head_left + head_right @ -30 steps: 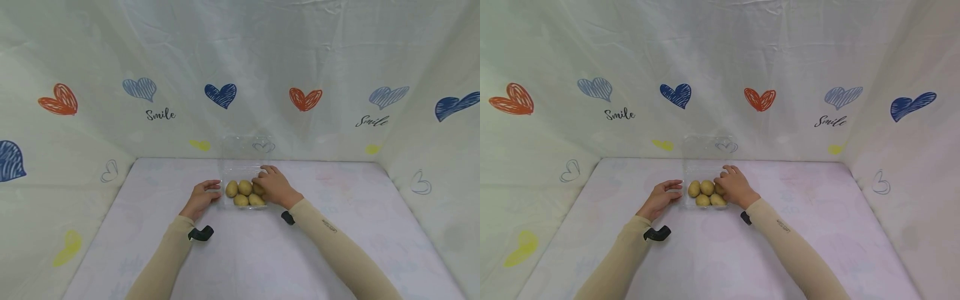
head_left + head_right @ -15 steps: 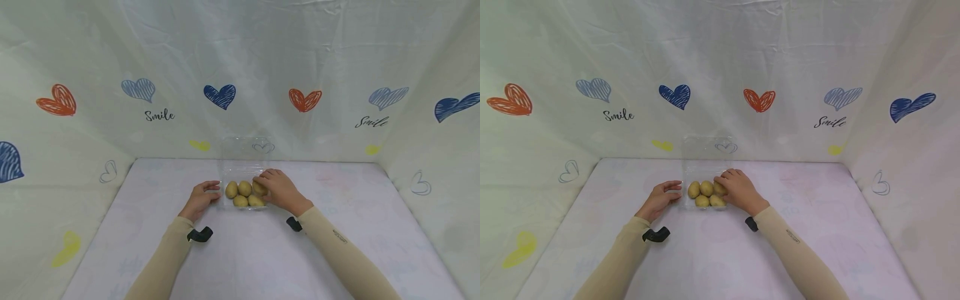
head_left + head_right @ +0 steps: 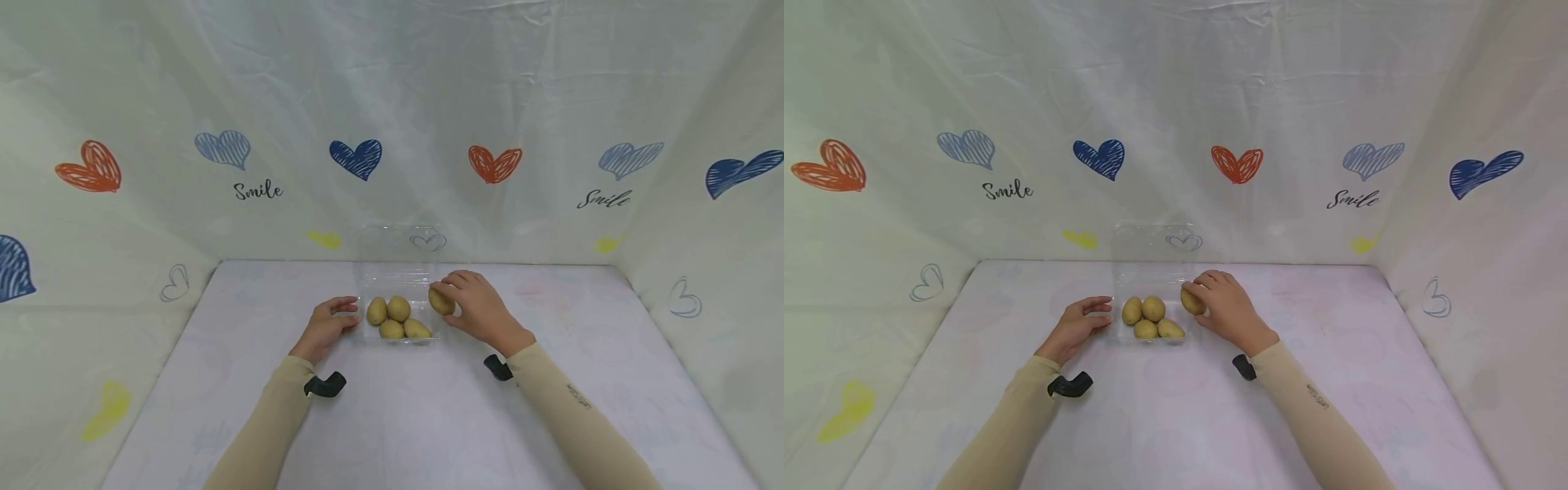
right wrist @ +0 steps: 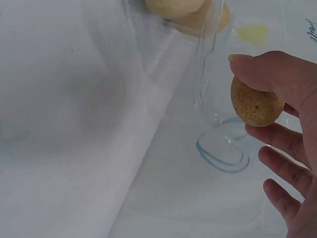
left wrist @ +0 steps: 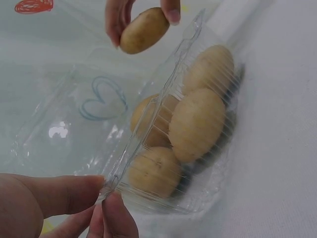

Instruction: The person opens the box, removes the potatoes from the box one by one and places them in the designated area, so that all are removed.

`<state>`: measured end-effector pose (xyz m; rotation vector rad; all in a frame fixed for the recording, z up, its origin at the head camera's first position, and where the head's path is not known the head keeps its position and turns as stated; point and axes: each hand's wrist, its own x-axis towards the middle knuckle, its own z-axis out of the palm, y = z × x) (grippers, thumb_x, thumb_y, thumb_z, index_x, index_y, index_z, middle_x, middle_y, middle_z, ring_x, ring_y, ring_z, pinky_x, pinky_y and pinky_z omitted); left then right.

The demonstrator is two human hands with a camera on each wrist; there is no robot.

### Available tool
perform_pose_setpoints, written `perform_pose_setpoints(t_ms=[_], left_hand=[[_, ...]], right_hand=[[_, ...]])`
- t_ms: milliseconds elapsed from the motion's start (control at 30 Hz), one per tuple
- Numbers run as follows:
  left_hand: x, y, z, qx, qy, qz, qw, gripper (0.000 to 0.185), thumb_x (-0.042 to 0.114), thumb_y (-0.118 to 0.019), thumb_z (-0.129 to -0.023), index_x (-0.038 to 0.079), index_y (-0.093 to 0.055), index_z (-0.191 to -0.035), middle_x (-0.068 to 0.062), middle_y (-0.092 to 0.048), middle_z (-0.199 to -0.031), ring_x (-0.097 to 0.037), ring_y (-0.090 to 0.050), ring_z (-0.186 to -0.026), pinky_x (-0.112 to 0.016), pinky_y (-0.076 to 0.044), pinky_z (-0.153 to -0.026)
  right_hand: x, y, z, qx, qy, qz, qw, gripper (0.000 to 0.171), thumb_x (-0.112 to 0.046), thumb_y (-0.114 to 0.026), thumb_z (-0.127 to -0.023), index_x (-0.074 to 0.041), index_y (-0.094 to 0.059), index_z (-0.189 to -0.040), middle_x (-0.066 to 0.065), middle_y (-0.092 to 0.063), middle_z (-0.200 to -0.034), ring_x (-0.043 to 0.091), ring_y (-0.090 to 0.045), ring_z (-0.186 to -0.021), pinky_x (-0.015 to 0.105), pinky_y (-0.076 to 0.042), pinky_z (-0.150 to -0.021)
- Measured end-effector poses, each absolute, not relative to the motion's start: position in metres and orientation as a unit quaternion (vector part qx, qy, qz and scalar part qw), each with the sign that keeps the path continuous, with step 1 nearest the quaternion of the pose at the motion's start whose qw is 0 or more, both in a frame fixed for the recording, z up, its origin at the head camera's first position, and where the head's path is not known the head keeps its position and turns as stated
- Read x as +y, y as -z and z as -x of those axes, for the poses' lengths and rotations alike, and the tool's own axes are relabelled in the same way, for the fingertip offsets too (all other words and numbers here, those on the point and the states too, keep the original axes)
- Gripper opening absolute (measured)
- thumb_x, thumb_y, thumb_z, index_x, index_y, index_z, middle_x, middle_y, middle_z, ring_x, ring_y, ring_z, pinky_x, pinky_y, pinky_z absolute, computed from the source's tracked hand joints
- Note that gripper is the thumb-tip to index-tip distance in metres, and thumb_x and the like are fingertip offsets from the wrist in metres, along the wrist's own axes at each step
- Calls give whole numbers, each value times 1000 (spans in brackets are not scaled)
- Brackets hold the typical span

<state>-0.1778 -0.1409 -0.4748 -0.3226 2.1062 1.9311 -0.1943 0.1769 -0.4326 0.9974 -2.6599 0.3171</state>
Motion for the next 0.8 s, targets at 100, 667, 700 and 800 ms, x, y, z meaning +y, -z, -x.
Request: perform_pose_setpoints(t_ms=[100,667,700,800], left_hand=[[-141,475,177,725,-666,112,133,48,-10,-66,-97,-4,-58,-145,-21,-60,-132,-17,-62,-100,-20,-56,-80],[-143,475,176,723,-669,105,133,50,-10,-66,-98,-4,-56,-146,-21,-60,-132,-15,-62,-99,-19,-56,-80],[-143,475,176,725,-668,105,133,50,-10,-66,-98,-4,-57,-146,-21,-60,-131,-15,-62,-99,-19,-56,-80],[-142,476,177,725,-667,105,134,50,-9,-66,-98,-4,-57,-146,-20,-60,-131,-15,-62,-100,-19,-55,-80]], right_hand=[[185,430,193,-924,-110,-335,146,61,-13,-98,-74,-10,-72,-129,9,-71,-120,35,-62,-122,53,-49,-110],[238,437,193,-941,-109,-281,156,64,-9,-98,-72,-4,-71,-130,15,-73,-121,38,-62,-120,56,-52,-102],[242,438,193,-942,-106,-277,155,65,-9,-98,-72,-4,-70,-131,15,-73,-121,38,-62,-120,56,-52,-102],[252,442,193,-945,-105,-268,155,64,-8,-98,-72,-3,-71,-129,16,-73,-119,38,-62,-118,57,-52,-100]])
